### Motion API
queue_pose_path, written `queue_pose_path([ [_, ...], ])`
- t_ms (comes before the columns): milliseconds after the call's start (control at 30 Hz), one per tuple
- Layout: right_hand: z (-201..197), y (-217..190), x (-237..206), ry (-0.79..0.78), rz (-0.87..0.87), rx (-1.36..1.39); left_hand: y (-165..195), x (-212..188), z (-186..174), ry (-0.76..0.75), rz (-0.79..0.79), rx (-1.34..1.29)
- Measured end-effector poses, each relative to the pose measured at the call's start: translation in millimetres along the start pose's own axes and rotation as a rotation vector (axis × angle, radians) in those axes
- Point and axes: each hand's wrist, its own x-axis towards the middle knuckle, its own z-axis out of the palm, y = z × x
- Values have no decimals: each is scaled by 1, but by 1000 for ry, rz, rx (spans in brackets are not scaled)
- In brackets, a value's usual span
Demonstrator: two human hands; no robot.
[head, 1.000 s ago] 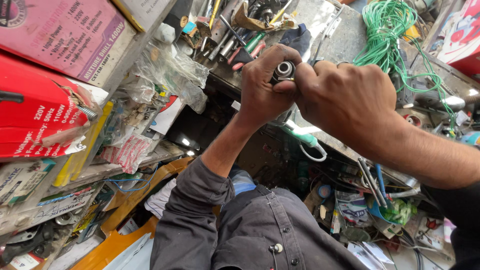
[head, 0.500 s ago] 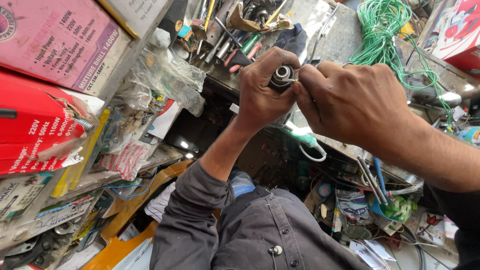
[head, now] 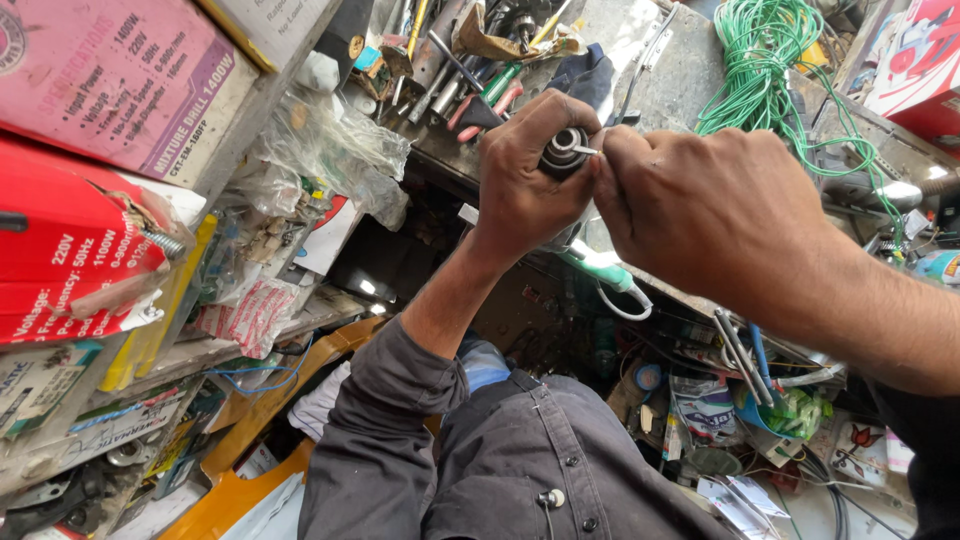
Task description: The person holds a power drill and works on its chuck, using a screwdriver to turn and loosen components inside the chuck, then picks up pliers and a wrench to grip and adjust parts of the drill. They repeatedly reposition the drill on the cluttered workbench while manipulating its parts by hand.
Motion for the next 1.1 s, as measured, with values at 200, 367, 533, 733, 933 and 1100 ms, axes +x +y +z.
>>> queue_pose_path([
  [200, 10, -1, 0, 376, -143, 178, 0, 1, -1, -3, -10, 29],
  [367, 16, 7, -1, 291, -139, 204, 0, 2, -1, -24, -16, -38],
  [533, 6, 10, 0, 225, -129, 184, 1, 1, 0, -23, -21, -11],
  [733, -21, 5, 6, 1, -73, 46, -3, 1, 0, -32, -9, -32],
  [933, -45, -3, 16, -291, -32, -154, -1, 1, 3, 0, -9, 0],
  [1100, -50, -5, 21, -269, -122, -179, 3, 2, 3, 32, 10, 24],
])
